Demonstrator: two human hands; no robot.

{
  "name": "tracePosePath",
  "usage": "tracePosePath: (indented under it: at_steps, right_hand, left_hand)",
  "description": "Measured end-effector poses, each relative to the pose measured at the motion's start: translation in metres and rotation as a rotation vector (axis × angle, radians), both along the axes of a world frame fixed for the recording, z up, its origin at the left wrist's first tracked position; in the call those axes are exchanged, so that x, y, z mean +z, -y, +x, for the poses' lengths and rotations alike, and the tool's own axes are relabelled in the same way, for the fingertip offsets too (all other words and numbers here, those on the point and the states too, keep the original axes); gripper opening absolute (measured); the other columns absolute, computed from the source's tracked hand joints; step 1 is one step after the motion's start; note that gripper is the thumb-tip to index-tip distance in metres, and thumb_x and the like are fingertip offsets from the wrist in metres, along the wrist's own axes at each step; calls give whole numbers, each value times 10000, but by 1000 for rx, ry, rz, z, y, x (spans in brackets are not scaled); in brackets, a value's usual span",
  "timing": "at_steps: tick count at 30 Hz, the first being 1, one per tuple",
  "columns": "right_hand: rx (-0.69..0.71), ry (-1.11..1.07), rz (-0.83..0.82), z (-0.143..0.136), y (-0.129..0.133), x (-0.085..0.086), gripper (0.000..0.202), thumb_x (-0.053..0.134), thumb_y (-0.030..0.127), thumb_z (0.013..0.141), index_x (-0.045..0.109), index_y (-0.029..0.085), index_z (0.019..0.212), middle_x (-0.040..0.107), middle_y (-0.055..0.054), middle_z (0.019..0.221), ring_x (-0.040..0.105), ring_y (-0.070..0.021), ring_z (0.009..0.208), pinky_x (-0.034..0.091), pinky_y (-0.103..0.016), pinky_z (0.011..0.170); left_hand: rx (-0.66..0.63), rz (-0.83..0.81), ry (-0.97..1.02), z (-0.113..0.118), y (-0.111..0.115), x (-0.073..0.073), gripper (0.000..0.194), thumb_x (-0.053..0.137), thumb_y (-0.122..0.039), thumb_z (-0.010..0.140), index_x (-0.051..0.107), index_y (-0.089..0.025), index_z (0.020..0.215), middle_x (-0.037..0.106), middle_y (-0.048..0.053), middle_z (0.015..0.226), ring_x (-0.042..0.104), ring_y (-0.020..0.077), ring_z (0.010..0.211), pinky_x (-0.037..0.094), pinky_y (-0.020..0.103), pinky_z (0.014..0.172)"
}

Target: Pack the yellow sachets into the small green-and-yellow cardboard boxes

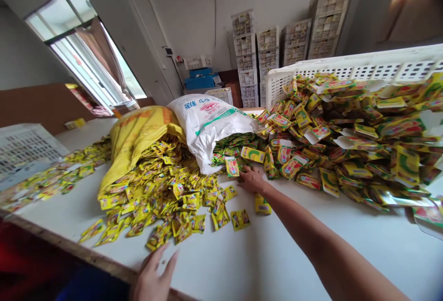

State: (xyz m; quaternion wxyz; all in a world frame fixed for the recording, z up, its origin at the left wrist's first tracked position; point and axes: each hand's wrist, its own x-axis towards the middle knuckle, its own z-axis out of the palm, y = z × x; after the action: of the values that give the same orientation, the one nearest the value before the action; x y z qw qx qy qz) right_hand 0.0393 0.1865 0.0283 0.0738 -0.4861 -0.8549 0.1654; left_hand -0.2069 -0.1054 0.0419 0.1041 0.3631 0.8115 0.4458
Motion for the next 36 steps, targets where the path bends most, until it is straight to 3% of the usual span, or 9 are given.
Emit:
tracePosePath:
  at_steps: [3, 8, 12, 15, 18, 23, 30, 33, 36]
  right_hand:
    - [129, 14, 6, 7, 22, -4, 417, 649, 462, 771, 628, 301, 1156, 459, -95, 1373, 405, -384, 1210, 408, -538, 904]
    - [264, -91, 26, 34, 57, -12, 315, 678, 260, 756, 632, 266, 1068, 520, -53, 1325, 476, -281, 1172, 415, -400, 937]
    - [198, -211, 60, 51, 73, -11, 152, 561, 206, 829, 585, 207, 980, 638, -57, 1063, 584, -204, 969, 447, -327, 884]
    - [135, -360, 126, 63, 81, -2, 11, 549, 219, 836, 557, 216, 844, 655, -68, 1061, 562, -228, 1055, 365, -400, 1017]
    - [-2, -655, 176, 77, 92, 10, 126, 601, 299, 808, 517, 224, 751, 658, -78, 1076, 518, -272, 1116, 363, -455, 995]
    - [-275, -1057, -225, 100, 122, 18, 331, 641, 490, 771, 447, 226, 721, 523, 25, 650, 533, -161, 634, 435, -290, 598]
    - [-404, -1321, -729, 112, 155, 8, 481, 770, 534, 622, 568, 198, 900, 623, -6, 779, 565, -156, 692, 436, -279, 627]
    - [-386, -1336, -741, 115, 153, 3, 483, 794, 521, 583, 621, 177, 876, 628, -9, 763, 549, -151, 677, 426, -281, 631]
    - [-385, -1301, -717, 120, 149, 1, 447, 789, 515, 590, 629, 166, 818, 607, 5, 701, 513, -133, 617, 396, -273, 591]
  left_hand:
    - [-127, -106, -313, 26, -32, -8, 408, 576, -461, 707, 679, -196, 998, 684, 144, 1102, 597, 341, 1051, 459, 435, 917]
    - [-378, -226, -450, 64, -83, -2, 290, 494, -310, 845, 658, -155, 1027, 699, 129, 1023, 616, 272, 976, 466, 382, 886]
    - [-468, -287, -510, 107, -108, 6, 201, 551, -304, 853, 655, -153, 936, 667, 114, 931, 583, 270, 926, 459, 369, 834]
    - [-515, -340, -573, 133, -122, 3, 216, 634, -313, 806, 649, -139, 934, 628, 148, 992, 540, 311, 1019, 431, 397, 876]
    - [-552, -350, -576, 143, -131, -5, 214, 698, -291, 754, 647, -138, 894, 624, 155, 990, 526, 324, 1063, 403, 408, 925]
    - [-584, -348, -532, 141, -130, -11, 192, 705, -257, 740, 624, -155, 882, 662, 110, 863, 583, 299, 954, 414, 407, 904]
    - [-601, -351, -478, 146, -120, -7, 150, 682, -259, 728, 543, -206, 706, 645, 54, 750, 614, 261, 843, 431, 374, 841]
    - [-563, -284, -181, 157, -114, -7, 179, 645, -335, 742, 510, -218, 754, 608, -3, 670, 609, 202, 664, 438, 293, 624]
    - [-595, -162, 503, 171, -105, -6, 285, 690, -391, 665, 502, -212, 782, 604, -32, 638, 586, 153, 576, 431, 249, 549]
